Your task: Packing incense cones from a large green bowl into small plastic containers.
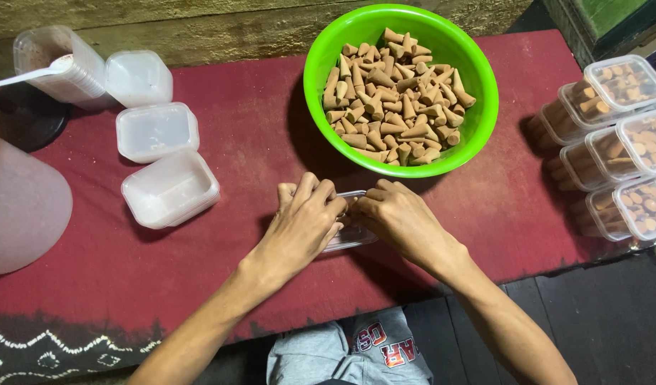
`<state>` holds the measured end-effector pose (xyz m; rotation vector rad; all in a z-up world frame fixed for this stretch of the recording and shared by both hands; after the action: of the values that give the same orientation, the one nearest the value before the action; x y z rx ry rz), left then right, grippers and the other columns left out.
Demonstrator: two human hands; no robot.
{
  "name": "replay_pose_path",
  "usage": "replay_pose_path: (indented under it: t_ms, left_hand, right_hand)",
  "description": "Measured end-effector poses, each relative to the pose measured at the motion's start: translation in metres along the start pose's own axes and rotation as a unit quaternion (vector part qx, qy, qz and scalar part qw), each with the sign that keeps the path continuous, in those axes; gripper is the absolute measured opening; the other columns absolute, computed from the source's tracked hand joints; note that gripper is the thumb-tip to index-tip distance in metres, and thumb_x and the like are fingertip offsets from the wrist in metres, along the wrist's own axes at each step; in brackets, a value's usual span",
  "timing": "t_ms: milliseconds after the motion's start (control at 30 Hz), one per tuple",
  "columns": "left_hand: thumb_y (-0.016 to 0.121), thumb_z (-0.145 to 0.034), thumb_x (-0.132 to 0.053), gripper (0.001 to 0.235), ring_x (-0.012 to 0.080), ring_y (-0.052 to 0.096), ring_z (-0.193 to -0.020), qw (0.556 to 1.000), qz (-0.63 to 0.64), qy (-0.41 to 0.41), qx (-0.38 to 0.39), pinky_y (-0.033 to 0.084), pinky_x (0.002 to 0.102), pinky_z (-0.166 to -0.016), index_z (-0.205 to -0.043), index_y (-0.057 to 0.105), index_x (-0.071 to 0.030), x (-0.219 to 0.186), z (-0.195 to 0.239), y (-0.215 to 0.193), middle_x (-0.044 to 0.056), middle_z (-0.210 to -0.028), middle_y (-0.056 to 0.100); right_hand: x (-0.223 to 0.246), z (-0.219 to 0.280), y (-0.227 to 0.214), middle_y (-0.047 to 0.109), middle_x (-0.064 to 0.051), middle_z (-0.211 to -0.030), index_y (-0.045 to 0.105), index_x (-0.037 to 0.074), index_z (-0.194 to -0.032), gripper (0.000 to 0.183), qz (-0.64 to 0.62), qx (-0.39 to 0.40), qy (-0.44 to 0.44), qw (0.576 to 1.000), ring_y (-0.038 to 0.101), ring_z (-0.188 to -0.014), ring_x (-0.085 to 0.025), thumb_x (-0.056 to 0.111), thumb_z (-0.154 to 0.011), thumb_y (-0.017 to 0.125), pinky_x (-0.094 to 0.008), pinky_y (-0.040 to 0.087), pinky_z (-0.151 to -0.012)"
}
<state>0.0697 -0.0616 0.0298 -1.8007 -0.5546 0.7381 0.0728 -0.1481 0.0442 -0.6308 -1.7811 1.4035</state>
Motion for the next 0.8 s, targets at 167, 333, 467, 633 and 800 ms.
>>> replay_pose_path:
  t_ms: [167,333,467,633,800]
  left_hand:
    - [0.076,-0.082,-0.027,0.022,0.0219,0.044,-0.100,1.000,0.002,-0.010,-0.004,0.033,0.043,-0.083,-0.098,0.065,-0.016,0.008,0.001,-0.009,0.000,-0.097,0.050]
    - [0.076,-0.082,-0.027,0.020,0.0225,0.047,-0.100,1.000,0.004,-0.012,-0.015,0.034,0.043,-0.083,-0.095,0.065,-0.016,0.008,0.000,-0.020,0.000,-0.097,0.053]
    - [0.075,-0.083,-0.028,0.019,0.0225,0.047,-0.099,1.000,0.007,-0.018,-0.017,0.034,0.043,-0.082,-0.093,0.063,-0.017,0.010,-0.002,-0.026,0.000,-0.096,0.053]
    - [0.074,-0.085,-0.027,0.017,0.0231,0.048,-0.098,1.000,0.003,-0.013,-0.025,0.034,0.043,-0.081,-0.097,0.066,-0.017,0.012,-0.015,-0.045,0.000,-0.094,0.054]
    - [0.072,-0.089,-0.030,0.016,0.0248,0.049,-0.100,0.999,-0.026,-0.007,-0.036,0.036,0.046,-0.083,-0.097,0.065,-0.017,0.021,-0.052,-0.063,0.001,-0.095,0.055]
  right_hand:
    - [-0.006,0.002,0.007,0.070,-0.003,-0.079,0.071,0.012,-0.087,0.006,-0.009,-0.008,0.002,1.000,0.062,-0.085,-0.022,0.014,-0.086,0.077,-0.031,0.049,-0.073]
    - [-0.004,0.001,0.003,0.070,-0.001,-0.079,0.071,0.013,-0.088,0.008,-0.004,-0.013,0.001,1.000,0.062,-0.084,-0.021,0.015,-0.084,0.078,-0.031,0.048,-0.072]
    - [-0.005,0.004,0.006,0.070,-0.002,-0.081,0.071,0.013,-0.091,0.012,0.005,-0.005,-0.003,1.000,0.061,-0.085,-0.022,0.015,-0.082,0.080,-0.031,0.048,-0.072]
    - [-0.014,0.017,-0.030,0.068,-0.004,-0.084,0.068,0.012,-0.094,0.017,-0.047,-0.012,0.023,0.999,0.064,-0.086,-0.025,0.012,-0.081,0.079,-0.033,0.053,-0.074]
    - [-0.055,0.033,-0.118,0.071,-0.014,-0.089,0.072,0.007,-0.104,0.020,-0.116,-0.148,0.076,0.979,0.071,-0.076,-0.031,0.012,-0.085,0.077,-0.040,0.059,-0.065]
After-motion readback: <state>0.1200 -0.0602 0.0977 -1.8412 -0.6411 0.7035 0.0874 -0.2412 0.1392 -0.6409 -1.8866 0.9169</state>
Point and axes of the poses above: each hand's wrist, its own z-axis away from the middle knuckle, its own y-axis out of the palm, x = y × z, the point moved 10 cm from there along -z, towards the middle knuckle
